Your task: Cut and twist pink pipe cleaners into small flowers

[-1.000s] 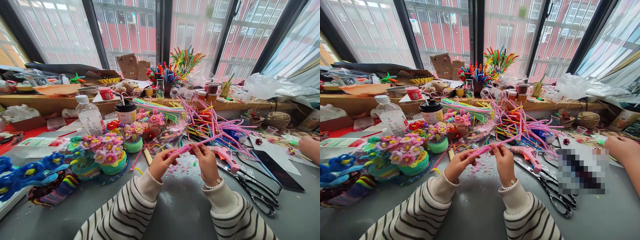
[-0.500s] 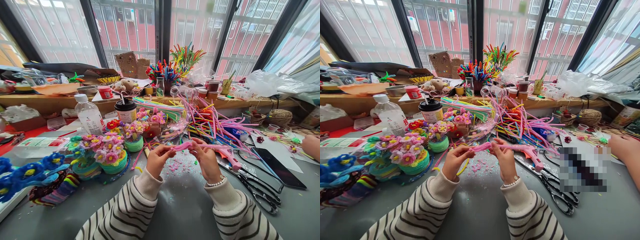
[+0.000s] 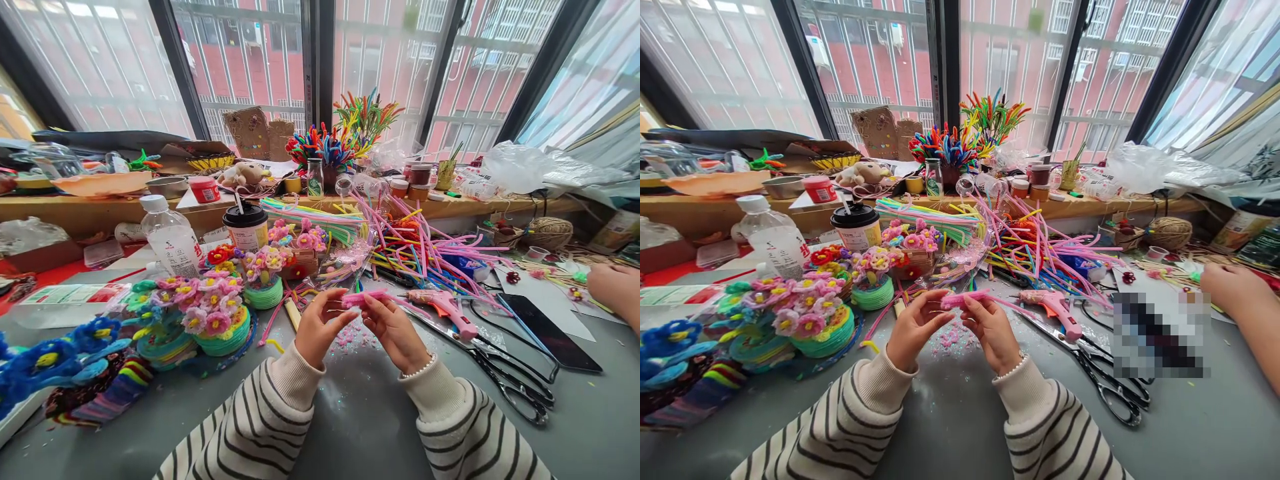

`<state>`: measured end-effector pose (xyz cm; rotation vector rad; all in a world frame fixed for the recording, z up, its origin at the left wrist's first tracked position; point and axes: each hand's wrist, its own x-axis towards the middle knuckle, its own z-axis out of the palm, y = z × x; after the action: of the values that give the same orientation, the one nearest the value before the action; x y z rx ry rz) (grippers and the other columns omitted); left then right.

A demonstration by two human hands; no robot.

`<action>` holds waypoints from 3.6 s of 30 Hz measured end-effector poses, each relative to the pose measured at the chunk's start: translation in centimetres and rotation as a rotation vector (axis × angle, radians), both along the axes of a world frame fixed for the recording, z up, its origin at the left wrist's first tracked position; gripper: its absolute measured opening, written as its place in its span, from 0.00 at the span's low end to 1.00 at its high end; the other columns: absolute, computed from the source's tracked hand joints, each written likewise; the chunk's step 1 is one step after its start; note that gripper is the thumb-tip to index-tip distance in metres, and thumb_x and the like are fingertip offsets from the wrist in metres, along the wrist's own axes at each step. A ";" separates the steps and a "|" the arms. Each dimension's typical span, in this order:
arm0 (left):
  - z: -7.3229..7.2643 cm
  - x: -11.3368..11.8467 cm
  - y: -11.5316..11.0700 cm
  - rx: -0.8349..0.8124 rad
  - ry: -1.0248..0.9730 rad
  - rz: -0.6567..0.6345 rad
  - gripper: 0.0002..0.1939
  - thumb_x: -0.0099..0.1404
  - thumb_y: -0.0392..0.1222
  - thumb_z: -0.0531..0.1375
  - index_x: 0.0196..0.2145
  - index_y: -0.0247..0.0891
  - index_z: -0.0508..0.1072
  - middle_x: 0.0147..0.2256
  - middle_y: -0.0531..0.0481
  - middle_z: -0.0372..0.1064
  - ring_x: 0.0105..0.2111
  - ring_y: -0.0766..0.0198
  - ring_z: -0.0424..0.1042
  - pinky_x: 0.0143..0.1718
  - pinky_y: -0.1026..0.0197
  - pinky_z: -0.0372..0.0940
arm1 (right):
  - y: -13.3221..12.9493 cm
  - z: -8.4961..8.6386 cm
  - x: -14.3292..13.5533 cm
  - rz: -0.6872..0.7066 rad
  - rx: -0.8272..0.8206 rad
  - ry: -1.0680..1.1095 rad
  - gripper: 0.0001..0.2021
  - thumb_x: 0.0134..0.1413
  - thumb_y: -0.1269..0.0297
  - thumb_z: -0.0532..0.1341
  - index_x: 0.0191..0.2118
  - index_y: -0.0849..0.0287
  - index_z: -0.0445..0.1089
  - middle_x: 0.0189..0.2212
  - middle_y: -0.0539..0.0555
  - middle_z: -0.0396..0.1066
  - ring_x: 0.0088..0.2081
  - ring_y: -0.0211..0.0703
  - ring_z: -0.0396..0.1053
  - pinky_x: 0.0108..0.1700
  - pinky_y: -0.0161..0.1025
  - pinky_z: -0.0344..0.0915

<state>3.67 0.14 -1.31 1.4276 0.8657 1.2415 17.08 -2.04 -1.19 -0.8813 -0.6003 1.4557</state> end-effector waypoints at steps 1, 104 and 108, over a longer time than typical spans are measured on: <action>0.1 0.0 0.0 -0.013 0.002 0.026 0.17 0.45 0.40 0.62 0.35 0.33 0.69 0.34 0.46 0.68 0.31 0.64 0.68 0.36 0.61 0.64 | 0.0 0.0 0.0 0.016 0.012 -0.005 0.06 0.35 0.65 0.63 0.26 0.58 0.69 0.22 0.45 0.68 0.23 0.28 0.63 0.27 0.28 0.60; 1.5 -0.2 -0.4 -0.328 -0.409 -0.047 0.11 0.41 0.42 0.64 0.21 0.32 0.70 0.18 0.54 0.65 0.20 0.71 0.65 0.24 0.67 0.63 | -1.3 1.1 0.0 0.091 0.282 -0.217 0.05 0.42 0.64 0.60 0.27 0.59 0.66 0.23 0.47 0.65 0.26 0.32 0.62 0.33 0.33 0.61; 1.6 -0.2 -0.3 -0.360 -0.476 -0.076 0.11 0.41 0.43 0.64 0.20 0.32 0.70 0.17 0.55 0.64 0.18 0.73 0.64 0.23 0.69 0.62 | -1.5 1.2 -0.1 0.118 0.263 -0.149 0.04 0.42 0.65 0.60 0.26 0.59 0.66 0.23 0.46 0.65 0.25 0.30 0.61 0.31 0.31 0.61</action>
<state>3.45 -0.20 0.28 0.8233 0.6550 1.2240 17.00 -3.54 0.05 -0.7598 -0.9460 1.3849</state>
